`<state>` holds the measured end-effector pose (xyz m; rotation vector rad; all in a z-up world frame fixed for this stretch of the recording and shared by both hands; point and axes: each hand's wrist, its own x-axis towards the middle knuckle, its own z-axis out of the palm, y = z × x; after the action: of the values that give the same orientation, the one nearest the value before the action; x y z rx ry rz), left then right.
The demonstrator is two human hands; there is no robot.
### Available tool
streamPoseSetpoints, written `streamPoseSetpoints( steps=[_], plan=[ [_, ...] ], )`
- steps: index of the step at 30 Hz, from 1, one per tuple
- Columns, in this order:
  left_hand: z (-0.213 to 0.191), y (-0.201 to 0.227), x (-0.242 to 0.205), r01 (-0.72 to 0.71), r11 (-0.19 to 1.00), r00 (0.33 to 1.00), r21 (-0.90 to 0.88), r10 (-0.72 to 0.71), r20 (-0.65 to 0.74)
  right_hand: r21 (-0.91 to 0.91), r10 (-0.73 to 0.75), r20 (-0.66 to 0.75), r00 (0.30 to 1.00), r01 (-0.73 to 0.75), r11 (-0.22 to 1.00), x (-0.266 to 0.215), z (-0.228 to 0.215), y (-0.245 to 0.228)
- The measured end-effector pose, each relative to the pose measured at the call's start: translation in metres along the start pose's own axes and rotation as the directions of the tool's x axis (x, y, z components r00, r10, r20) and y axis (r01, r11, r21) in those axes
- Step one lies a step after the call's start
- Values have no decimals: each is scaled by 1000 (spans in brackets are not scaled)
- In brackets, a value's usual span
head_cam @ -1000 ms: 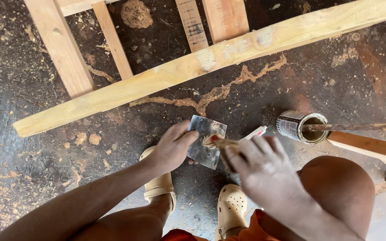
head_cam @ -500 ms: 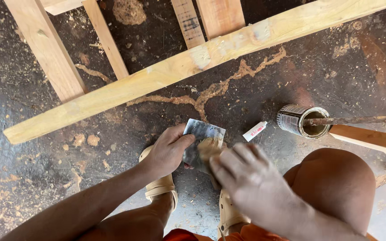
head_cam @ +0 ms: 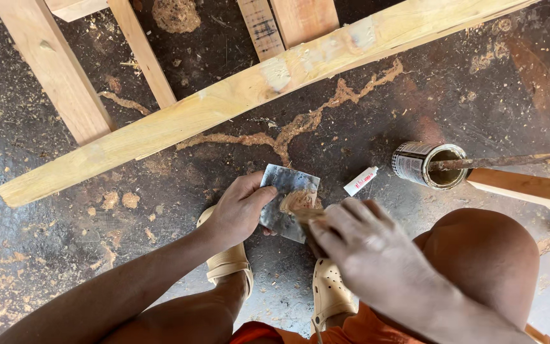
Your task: The person applies wood filler to joints and gaps on wooden furniture using a small scraper and sandpaper, spreading the paste into the crevices and then smoothing it across the wood surfaces.
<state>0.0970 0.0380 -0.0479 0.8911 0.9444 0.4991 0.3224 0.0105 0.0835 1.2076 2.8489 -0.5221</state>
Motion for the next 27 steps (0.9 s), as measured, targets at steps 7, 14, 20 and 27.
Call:
streamPoseSetpoints(
  steps=[7, 14, 20, 27],
  plan=[
    [4, 5, 8, 33, 999, 999, -4, -33, 21, -9, 108, 71, 992, -108, 994, -5, -8, 0],
    [6, 4, 10, 39, 995, 998, -97, -34, 52, 25, 34, -25, 999, -33, 999, -5, -6, -10],
    [2, 2, 9, -8, 997, 998, -76, 13, 61, -77, 143, 44, 989, -140, 987, -6, -7, -3],
    [4, 3, 6, 46, 996, 997, -75, -41, 64, -60, 290, 119, 950, -285, 957, -3, -11, -3]
  ],
)
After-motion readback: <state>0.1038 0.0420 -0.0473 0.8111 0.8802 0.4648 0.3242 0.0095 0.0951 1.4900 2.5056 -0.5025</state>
